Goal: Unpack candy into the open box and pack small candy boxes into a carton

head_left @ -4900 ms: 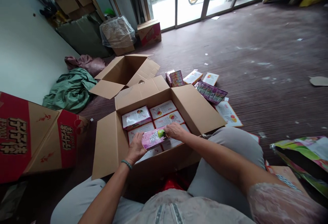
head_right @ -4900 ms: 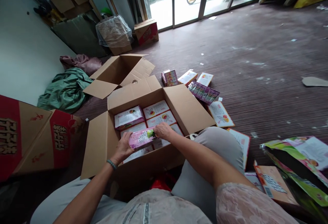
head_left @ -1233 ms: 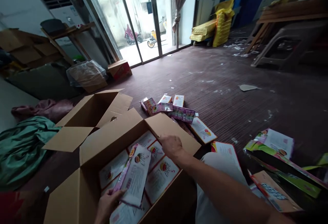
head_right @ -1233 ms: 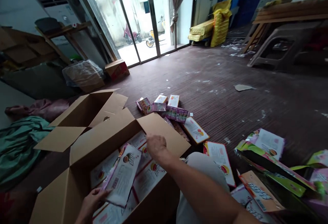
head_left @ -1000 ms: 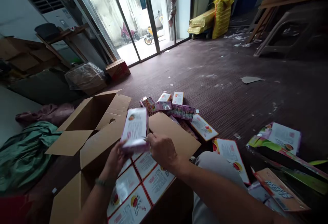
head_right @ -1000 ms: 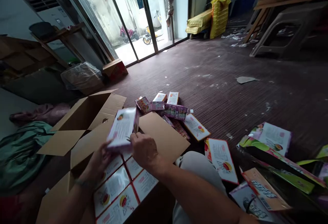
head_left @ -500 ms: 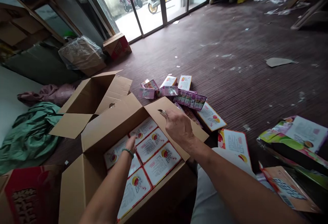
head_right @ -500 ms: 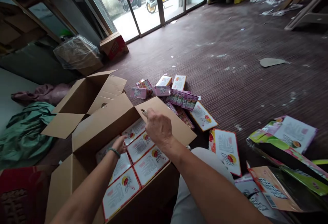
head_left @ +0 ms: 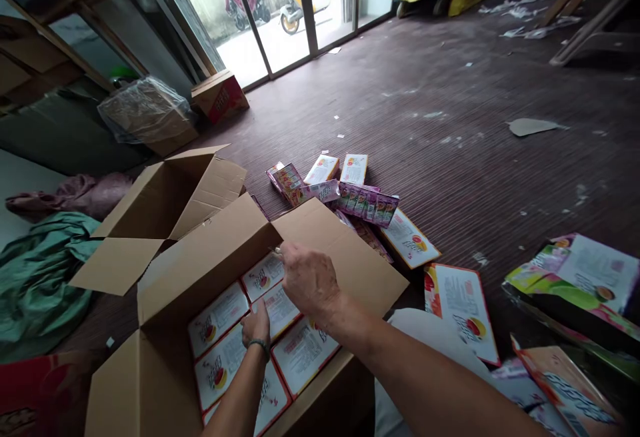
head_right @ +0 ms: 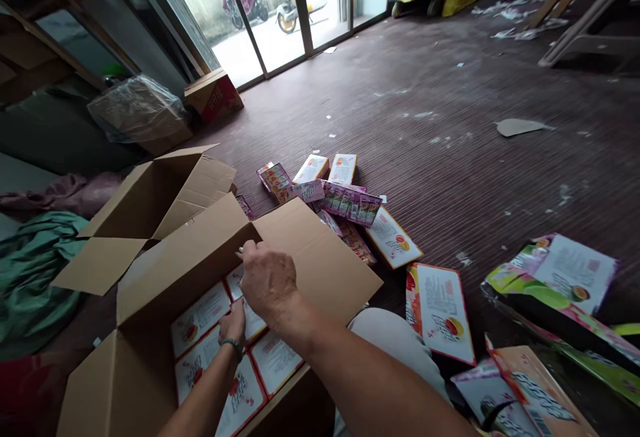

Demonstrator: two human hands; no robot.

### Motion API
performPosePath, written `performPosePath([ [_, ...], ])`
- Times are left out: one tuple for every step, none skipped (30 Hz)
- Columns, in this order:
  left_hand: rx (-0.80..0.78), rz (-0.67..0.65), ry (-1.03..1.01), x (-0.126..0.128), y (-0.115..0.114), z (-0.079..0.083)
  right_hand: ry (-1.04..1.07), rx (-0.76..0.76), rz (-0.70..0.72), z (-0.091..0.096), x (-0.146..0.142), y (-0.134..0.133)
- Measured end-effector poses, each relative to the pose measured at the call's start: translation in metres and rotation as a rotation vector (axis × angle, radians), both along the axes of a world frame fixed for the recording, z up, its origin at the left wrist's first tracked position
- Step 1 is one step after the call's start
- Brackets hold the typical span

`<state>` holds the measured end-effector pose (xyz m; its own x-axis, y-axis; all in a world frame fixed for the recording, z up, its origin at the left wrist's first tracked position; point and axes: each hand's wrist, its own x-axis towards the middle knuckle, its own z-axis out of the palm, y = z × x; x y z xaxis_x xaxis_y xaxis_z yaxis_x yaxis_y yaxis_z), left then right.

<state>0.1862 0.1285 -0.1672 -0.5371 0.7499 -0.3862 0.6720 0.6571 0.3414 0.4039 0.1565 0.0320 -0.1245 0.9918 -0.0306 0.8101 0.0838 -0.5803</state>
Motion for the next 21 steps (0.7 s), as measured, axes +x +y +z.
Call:
performPosePath([
  [-0.016, 0.047, 0.064, 0.0, -0.003, 0.007, 0.006, 0.002, 0.004, 0.0, -0.001, 0.0],
  [-0.017, 0.072, 0.11, 0.001, -0.005, 0.014, 0.009, 0.0, 0.008, 0.0, -0.002, 0.0],
  [0.001, 0.066, 0.136, 0.004, -0.007, 0.021, 0.008, -0.009, 0.011, -0.001, -0.002, 0.0],
  [0.035, 0.03, 0.143, 0.009, -0.009, 0.028, 0.005, -0.021, 0.013, -0.001, -0.003, -0.001],
  [0.081, -0.018, 0.141, 0.016, -0.009, 0.033, 0.0, -0.032, 0.013, 0.0, -0.003, -0.001],
  [0.131, -0.062, 0.138, 0.024, -0.008, 0.037, -0.006, -0.041, 0.011, 0.0, -0.002, -0.001],
  [0.183, -0.091, 0.138, 0.032, -0.006, 0.04, -0.012, -0.045, 0.006, 0.0, -0.001, -0.001],
  [0.235, -0.1, 0.145, 0.042, -0.003, 0.041, -0.017, -0.041, -0.001, -0.001, 0.0, -0.002],
  [0.281, -0.092, 0.156, 0.05, 0.001, 0.041, -0.025, -0.032, -0.01, -0.001, 0.001, -0.002],
  [0.319, -0.073, 0.164, 0.059, 0.006, 0.041, -0.034, -0.02, -0.02, -0.002, 0.002, -0.002],
  [0.342, -0.049, 0.165, 0.065, 0.012, 0.04, -0.048, -0.011, -0.033, -0.002, 0.004, -0.001],
  [0.345, -0.024, 0.152, 0.07, 0.018, 0.039, -0.063, -0.004, -0.044, -0.003, 0.005, -0.001],
  [0.329, -0.001, 0.125, 0.072, 0.025, 0.038, -0.079, -0.001, -0.051, -0.004, 0.007, 0.0],
  [0.297, 0.021, 0.085, 0.072, 0.031, 0.038, -0.094, -0.001, -0.055, -0.005, 0.008, 0.001],
  [0.255, 0.041, 0.036, 0.07, 0.037, 0.038, -0.104, -0.001, -0.057, -0.005, 0.009, 0.002],
  [0.211, 0.057, -0.017, 0.065, 0.042, 0.039, -0.109, 0.0, -0.058, -0.006, 0.009, 0.003],
  [0.175, 0.066, -0.071, 0.058, 0.045, 0.042, -0.11, 0.001, -0.057, -0.006, 0.009, 0.004],
  [0.153, 0.068, -0.123, 0.051, 0.045, 0.046, -0.106, 0.003, -0.054, -0.007, 0.009, 0.005],
  [0.145, 0.066, -0.172, 0.042, 0.043, 0.053, -0.099, 0.006, -0.053, -0.007, 0.009, 0.006],
  [0.151, 0.062, -0.215, 0.033, 0.038, 0.061, -0.091, 0.012, -0.051, -0.008, 0.008, 0.006],
  [0.17, 0.058, -0.25, 0.024, 0.029, 0.071, -0.084, 0.018, -0.046, -0.008, 0.008, 0.005],
])
